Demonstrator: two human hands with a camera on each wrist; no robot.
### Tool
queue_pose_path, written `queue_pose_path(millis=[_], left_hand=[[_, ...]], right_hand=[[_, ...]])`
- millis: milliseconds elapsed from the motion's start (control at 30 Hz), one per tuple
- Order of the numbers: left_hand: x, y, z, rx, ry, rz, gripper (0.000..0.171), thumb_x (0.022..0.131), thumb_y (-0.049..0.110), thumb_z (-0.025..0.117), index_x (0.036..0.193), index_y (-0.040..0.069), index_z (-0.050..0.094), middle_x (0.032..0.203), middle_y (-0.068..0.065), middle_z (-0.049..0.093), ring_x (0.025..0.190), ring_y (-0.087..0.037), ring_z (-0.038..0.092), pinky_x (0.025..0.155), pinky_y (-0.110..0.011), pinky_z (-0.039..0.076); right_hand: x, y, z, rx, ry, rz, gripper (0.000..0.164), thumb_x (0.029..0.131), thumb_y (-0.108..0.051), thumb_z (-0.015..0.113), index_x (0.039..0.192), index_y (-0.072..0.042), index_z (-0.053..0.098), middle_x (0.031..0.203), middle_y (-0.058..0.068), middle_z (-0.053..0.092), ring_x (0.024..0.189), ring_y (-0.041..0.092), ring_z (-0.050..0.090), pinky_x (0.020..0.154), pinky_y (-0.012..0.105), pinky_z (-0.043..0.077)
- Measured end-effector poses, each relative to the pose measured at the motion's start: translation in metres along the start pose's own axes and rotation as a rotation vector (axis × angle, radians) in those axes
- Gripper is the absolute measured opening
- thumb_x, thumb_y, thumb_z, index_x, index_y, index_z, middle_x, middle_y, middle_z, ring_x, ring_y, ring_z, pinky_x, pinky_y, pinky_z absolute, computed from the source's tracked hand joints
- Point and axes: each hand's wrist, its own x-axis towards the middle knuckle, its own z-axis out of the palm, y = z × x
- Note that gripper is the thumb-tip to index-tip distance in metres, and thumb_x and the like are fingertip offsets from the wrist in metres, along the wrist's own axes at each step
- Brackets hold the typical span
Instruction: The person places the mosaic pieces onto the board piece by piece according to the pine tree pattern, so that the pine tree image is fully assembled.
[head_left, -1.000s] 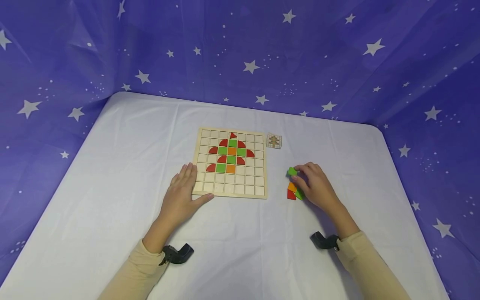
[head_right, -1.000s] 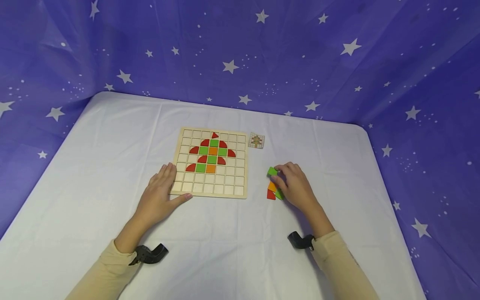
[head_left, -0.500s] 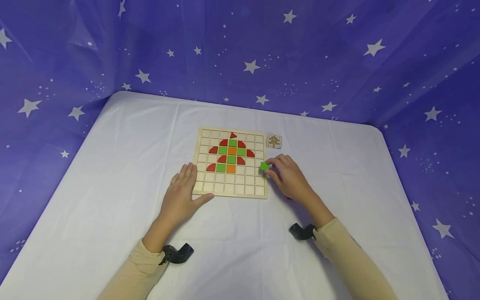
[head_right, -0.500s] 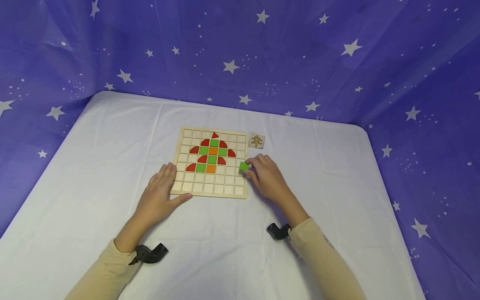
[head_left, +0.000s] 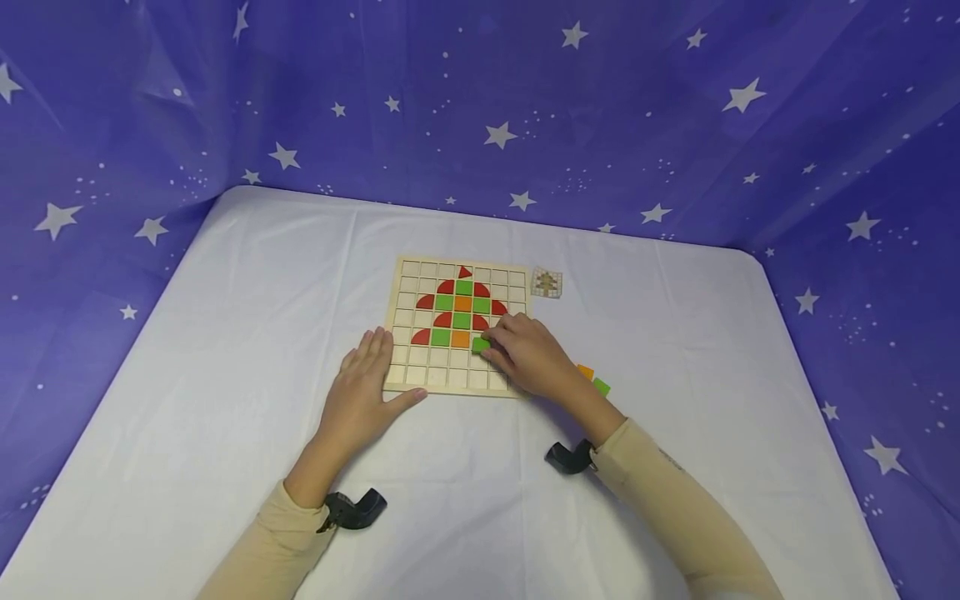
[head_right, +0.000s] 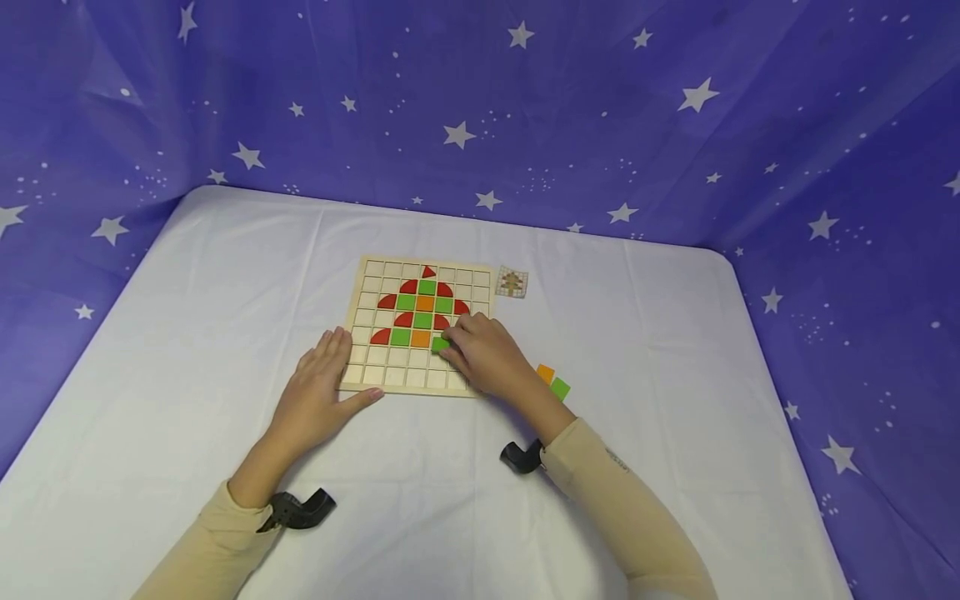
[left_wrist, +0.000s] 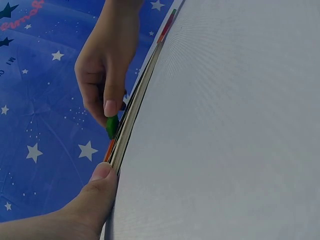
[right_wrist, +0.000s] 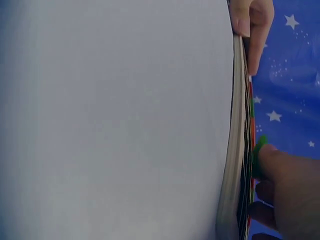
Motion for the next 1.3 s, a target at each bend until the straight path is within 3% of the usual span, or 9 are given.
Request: queue_pose_path(millis=[400,600,833,1100,1300], left_hand=[[-0.001,0.0,-0.001,-0.002,-0.005,-0.005,0.106,0.084,0.059,0.07,0.157,-0.001,0.02,0.166,-0.016,0.016,0.155,-0.034,0.011,0.125,-0.054,0.013],[-0.001,0.0,0.0,-0.003,-0.005,-0.004,0.107,0.084,0.06,0.07,0.157,0.0,0.02,0.166,-0.016,0.016,0.155,-0.034,0.012,0.125,-0.054,0.013],[0.0,0.0,0.0,0.006,-0.002,0.002,0.106,0.085,0.06,0.069,0.157,-0.001,0.02,0.166,-0.017,0.017,0.155,-0.034,0.012,0.125,-0.054,0.013],[0.0,-0.001,0.0,0.007,-0.005,0.0,0.106,0.085,0.06,0.068,0.157,-0.001,0.02,0.166,-0.016,0.016,0.155,-0.034,0.012,0.125,-0.054,0.013],[0.0,-0.001,0.0,0.001,-0.006,-0.002,0.106,0.085,0.06,0.069,0.157,-0.001,0.02,0.166,-0.016,0.016,0.155,-0.033,0.011,0.125,-0.054,0.013]], right_hand=[[0.001,0.0,0.006,-0.079,0.083,-0.073,0.029,0.095,-0.034,0.066,0.116,-0.015,0.075,0.097,-0.002,0.067,0.084,0.018,0.053,0.069,0.03,0.045],[0.004,0.0,0.007,-0.007,0.119,-0.037,0.025,0.092,-0.03,0.071,0.112,-0.016,0.078,0.089,-0.005,0.065,0.077,0.015,0.051,0.065,0.028,0.042],[0.007,-0.002,0.003,0.045,0.08,0.042,0.023,0.091,-0.03,0.072,0.109,-0.016,0.079,0.091,-0.005,0.068,0.079,0.015,0.052,0.066,0.027,0.043],[0.01,-0.006,0.001,-0.024,0.076,0.063,0.027,0.092,-0.04,0.07,0.106,-0.019,0.079,0.09,-0.003,0.069,0.084,0.019,0.053,0.067,0.032,0.045],[0.011,-0.007,0.002,-0.005,0.096,0.085,0.025,0.09,-0.038,0.073,0.103,-0.018,0.08,0.09,-0.002,0.07,0.082,0.018,0.054,0.065,0.031,0.046]])
